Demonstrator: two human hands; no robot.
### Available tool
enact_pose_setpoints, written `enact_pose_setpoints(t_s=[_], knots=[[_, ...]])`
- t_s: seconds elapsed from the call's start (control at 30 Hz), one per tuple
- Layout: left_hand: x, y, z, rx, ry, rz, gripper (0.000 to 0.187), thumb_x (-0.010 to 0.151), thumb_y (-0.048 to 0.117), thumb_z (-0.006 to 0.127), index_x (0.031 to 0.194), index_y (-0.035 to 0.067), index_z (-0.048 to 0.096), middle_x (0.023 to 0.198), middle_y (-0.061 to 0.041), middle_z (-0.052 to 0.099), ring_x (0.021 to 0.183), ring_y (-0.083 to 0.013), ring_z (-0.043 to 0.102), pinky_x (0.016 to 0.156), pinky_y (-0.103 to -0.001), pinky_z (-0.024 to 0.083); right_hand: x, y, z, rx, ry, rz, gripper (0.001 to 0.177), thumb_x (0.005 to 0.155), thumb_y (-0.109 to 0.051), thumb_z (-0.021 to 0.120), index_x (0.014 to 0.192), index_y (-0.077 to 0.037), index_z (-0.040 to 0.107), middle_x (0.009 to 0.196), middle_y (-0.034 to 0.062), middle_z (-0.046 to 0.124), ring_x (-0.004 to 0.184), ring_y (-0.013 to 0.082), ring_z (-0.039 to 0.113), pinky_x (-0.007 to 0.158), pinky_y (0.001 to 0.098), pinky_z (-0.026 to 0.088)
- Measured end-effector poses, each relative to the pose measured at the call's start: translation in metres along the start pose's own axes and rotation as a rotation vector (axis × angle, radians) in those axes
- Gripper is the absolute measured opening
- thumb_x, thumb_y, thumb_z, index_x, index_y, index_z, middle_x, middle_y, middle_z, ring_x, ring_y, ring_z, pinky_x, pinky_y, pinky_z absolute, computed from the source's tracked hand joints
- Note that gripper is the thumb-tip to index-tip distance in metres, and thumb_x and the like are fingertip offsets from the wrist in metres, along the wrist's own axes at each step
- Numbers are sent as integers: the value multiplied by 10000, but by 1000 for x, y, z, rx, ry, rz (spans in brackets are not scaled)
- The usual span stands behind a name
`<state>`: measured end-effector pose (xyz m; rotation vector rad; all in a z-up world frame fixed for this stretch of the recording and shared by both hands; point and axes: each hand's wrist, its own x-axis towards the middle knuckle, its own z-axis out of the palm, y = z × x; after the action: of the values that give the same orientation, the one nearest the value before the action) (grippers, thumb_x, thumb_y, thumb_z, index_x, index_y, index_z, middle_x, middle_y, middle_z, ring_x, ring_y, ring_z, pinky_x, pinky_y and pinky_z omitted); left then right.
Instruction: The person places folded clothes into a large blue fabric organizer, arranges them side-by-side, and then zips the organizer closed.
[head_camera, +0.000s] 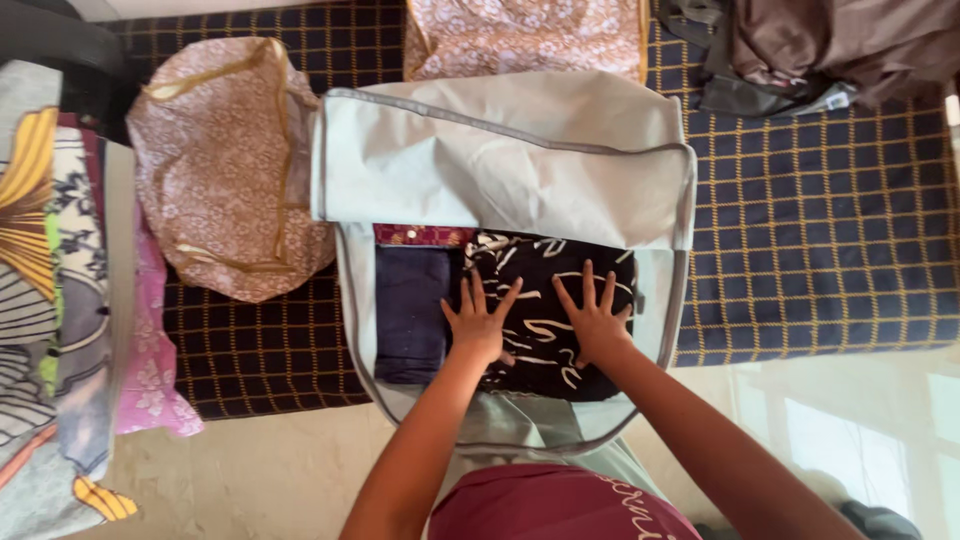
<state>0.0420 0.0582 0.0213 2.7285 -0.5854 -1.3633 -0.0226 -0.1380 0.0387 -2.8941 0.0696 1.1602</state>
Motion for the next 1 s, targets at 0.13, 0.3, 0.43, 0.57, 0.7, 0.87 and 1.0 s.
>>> enact_pose_setpoints(t_s=[0.13,0.3,0.43,0.57,0.7,0.87,1.0], knots=[[4,-3,19,-8,61,6,1488,573,481,985,1588,555,-101,1685,-263,-205,1572,-434,-104,1167,-750,109,11,2,5,2,-27,5,1640,475,-372,1051,1601,-396,-141,1665,241,-258,1526,585,-27,1030,749,414],[10,-2,23,-32,139,39,1434,594,445,995,1585,504,-40,1667,-305,-118,1567,-447,-44,1170,-735,148,5,2,0,-15,5,7,1625,472,-391,1047,1603,-397,-119,1671,242,-235,1528,578,9,1039,731,421],[9,-10,44,-313,440,38,1138,707,303,936,1604,265,237,1561,-289,349,1363,-468,442,1050,-554,449,-9,-6,-1,-13,85,22,1593,498,-394,1032,1616,-346,-103,1678,264,-201,1516,581,65,1033,713,440],[3,-27,49,-587,284,-217,973,651,218,988,1391,46,380,1192,-253,657,1099,-424,638,920,-466,535,-16,-17,0,8,-24,29,1569,542,-429,1025,1610,-346,-122,1662,260,-210,1512,596,32,1055,731,400],[-10,-46,56,-835,289,-220,507,625,166,980,990,7,666,925,-148,732,860,-321,724,780,-441,567,-14,-14,1,31,16,21,1560,544,-432,1021,1604,-349,-121,1666,249,-202,1514,591,23,1069,729,390],[-39,-32,47,-766,538,-76,415,673,149,909,945,4,631,848,-160,714,788,-338,702,699,-439,532,-12,-11,4,48,-8,17,1553,554,-431,1018,1606,-359,-122,1670,239,-210,1519,581,1,1092,731,358],[-42,-16,45,-596,682,46,413,628,208,971,817,-21,684,776,-191,697,782,-376,647,669,-456,507,-10,-12,6,45,-13,18,1542,570,-433,1013,1607,-360,-126,1666,239,-219,1520,582,-11,1092,735,351]])
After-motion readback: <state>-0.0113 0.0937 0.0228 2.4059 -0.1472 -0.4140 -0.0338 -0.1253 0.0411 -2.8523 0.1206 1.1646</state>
